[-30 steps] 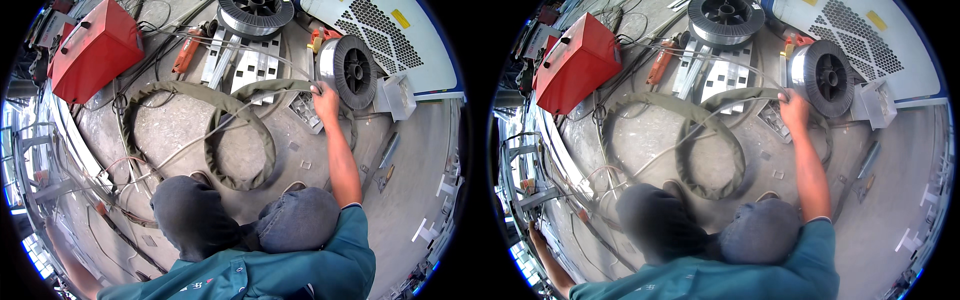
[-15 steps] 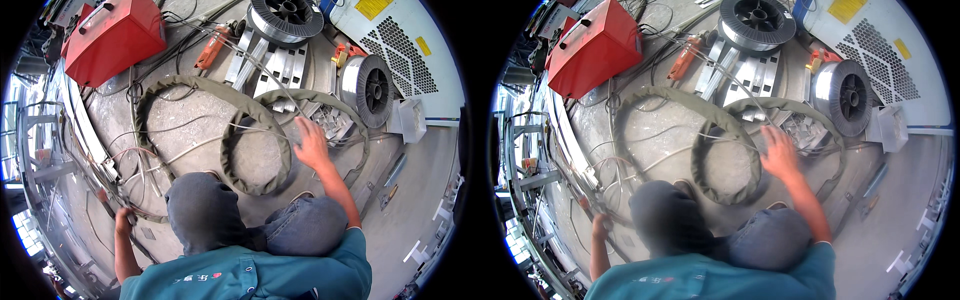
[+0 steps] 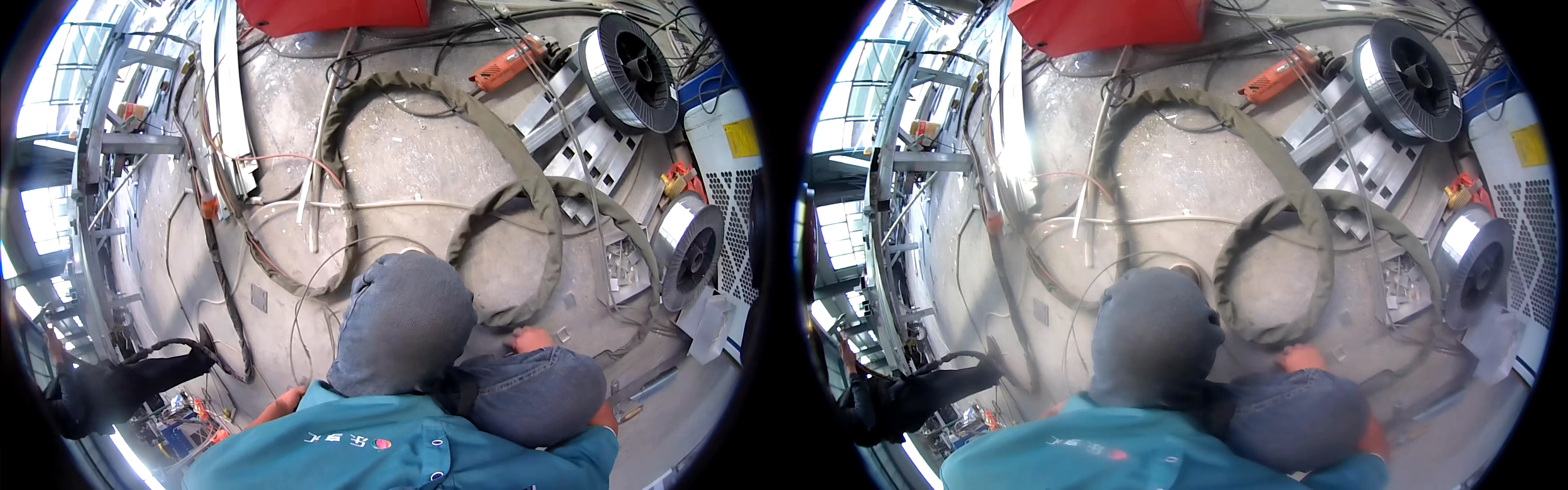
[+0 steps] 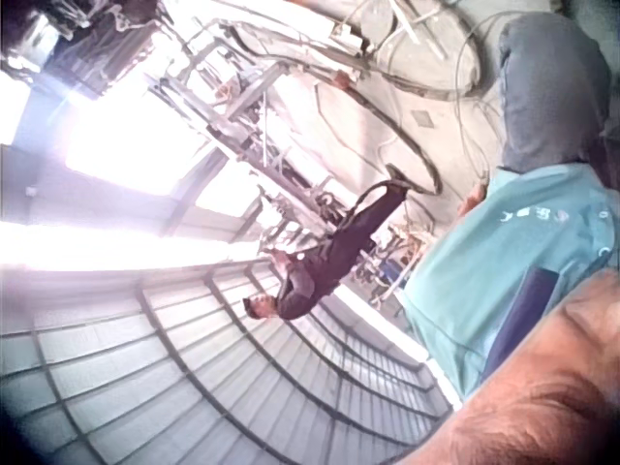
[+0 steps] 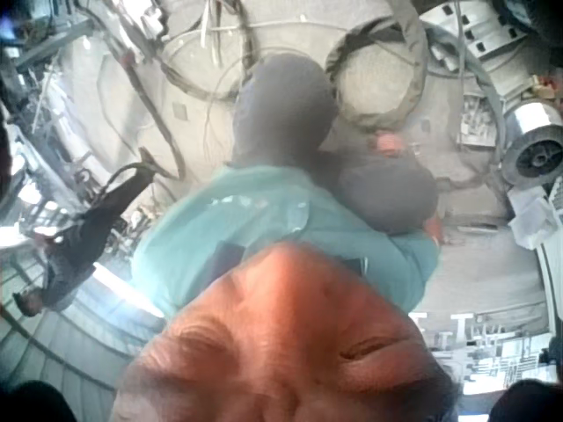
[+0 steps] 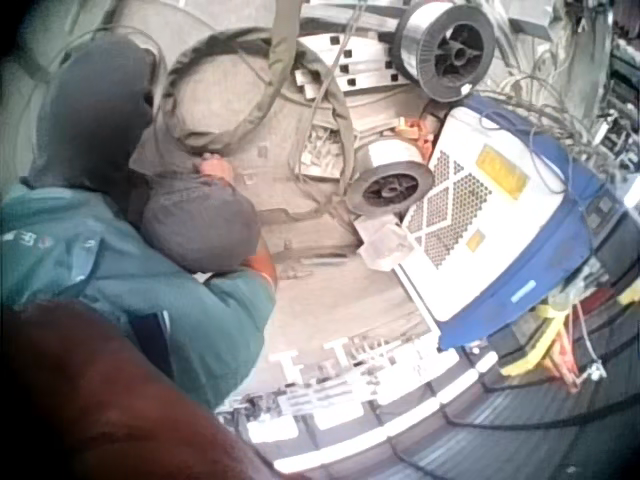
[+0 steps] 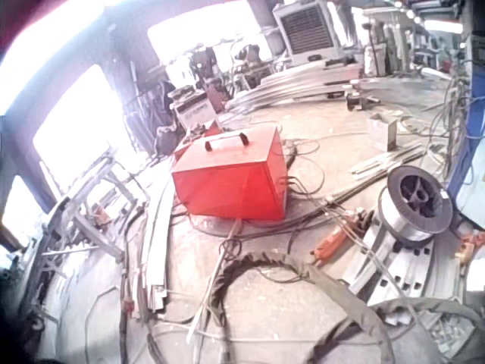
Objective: The person welds a metal frame using a handheld welding torch while sitting on the floor. After welding, they stand up, coil the welding cable, and organize tools and equipment in the workshop.
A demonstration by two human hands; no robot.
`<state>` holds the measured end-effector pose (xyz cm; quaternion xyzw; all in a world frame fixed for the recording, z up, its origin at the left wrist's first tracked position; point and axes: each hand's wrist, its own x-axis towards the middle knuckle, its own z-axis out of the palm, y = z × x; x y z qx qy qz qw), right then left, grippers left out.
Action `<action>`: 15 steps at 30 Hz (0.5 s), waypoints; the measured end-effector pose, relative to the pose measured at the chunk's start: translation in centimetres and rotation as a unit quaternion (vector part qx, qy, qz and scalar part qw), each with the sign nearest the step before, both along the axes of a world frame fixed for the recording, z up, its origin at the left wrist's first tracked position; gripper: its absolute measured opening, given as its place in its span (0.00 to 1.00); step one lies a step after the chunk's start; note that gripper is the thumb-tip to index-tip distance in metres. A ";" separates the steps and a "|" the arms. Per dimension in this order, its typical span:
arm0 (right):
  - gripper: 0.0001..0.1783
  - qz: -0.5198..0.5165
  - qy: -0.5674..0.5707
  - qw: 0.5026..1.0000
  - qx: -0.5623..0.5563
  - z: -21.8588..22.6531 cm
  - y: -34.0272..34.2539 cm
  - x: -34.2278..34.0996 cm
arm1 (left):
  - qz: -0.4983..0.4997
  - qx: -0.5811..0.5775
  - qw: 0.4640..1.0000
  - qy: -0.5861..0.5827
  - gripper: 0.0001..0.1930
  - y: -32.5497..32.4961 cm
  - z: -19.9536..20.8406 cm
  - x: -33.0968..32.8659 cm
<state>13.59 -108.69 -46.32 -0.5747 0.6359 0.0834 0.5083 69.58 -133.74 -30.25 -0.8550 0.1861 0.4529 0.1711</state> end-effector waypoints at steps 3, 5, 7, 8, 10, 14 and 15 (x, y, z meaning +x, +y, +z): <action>0.20 -0.043 0.046 0.977 -0.203 1.8 -1.2 -2.1 | -0.052 -0.008 0.997 0.051 0.08 0.8 -1.9 -2.8; 0.23 -0.054 0.109 0.962 -0.246 1.7 0.0 -2.6 | -0.097 -0.021 0.989 0.112 0.09 -0.4 -6.5 -6.9; 0.25 -0.109 0.130 0.926 -0.336 2.6 -0.2 -4.0 | -0.121 -0.024 0.978 0.167 0.10 -0.2 -10.5 -11.5; 0.30 -0.144 0.156 0.914 -0.347 3.0 0.0 -4.4 | -0.153 -0.013 0.970 0.190 0.10 -1.1 -12.2 -13.9; 0.36 -0.217 0.247 0.847 -0.418 4.3 -0.3 -5.9 | -0.194 -0.022 0.956 0.219 0.11 -1.7 -13.3 -17.3; 0.39 -0.329 0.413 0.776 -0.344 4.2 0.4 -9.0 | -0.278 -0.040 0.920 0.272 0.13 -2.4 -13.8 -22.8; 0.38 -0.360 0.436 0.760 -0.321 4.4 0.7 -9.6 | -0.297 -0.044 0.910 0.284 0.14 -2.7 -13.6 -23.8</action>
